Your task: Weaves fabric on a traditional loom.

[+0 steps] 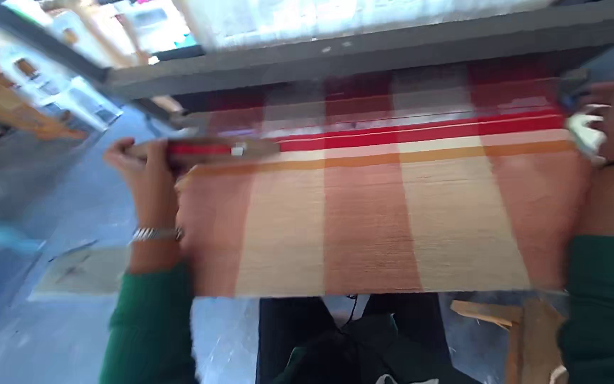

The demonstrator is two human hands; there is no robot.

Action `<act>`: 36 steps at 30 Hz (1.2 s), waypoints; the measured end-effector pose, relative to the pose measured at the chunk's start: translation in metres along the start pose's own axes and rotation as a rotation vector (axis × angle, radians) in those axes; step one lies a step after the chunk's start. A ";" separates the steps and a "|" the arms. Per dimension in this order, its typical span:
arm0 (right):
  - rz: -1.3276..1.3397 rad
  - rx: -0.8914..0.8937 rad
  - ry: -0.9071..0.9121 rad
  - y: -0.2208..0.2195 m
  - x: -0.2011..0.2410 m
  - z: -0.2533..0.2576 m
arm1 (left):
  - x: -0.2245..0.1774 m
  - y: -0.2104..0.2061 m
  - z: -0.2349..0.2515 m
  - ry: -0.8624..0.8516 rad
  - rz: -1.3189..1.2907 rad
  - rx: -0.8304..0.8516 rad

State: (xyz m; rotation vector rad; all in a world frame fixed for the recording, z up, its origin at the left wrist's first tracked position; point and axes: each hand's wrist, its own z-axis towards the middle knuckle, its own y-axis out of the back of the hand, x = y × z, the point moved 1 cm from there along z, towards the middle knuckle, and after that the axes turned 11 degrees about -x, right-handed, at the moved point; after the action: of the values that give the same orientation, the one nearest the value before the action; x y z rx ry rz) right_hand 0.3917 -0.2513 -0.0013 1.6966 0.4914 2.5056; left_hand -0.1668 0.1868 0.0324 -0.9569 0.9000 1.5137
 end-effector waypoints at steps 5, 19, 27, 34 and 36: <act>0.032 -0.114 -0.319 0.009 0.001 0.014 | 0.007 -0.007 -0.067 -0.362 0.613 0.289; -0.086 0.228 -0.426 0.026 -0.005 0.018 | 0.003 -0.036 -0.021 -0.814 0.758 0.770; 0.088 0.132 -0.488 0.021 -0.010 0.021 | 0.003 -0.002 -0.015 -0.584 0.599 0.677; 0.305 -0.097 -0.543 0.002 -0.023 0.033 | 0.012 0.029 -0.008 -0.516 0.626 0.648; 0.349 -0.149 -0.547 0.003 -0.028 0.035 | 0.010 0.027 -0.011 -0.524 0.557 0.709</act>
State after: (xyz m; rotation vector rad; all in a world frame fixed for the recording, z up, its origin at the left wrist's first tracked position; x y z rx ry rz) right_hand 0.4352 -0.2530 -0.0133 2.4404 -0.0425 2.0433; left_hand -0.1932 0.1767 0.0200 0.2235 1.2327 1.5949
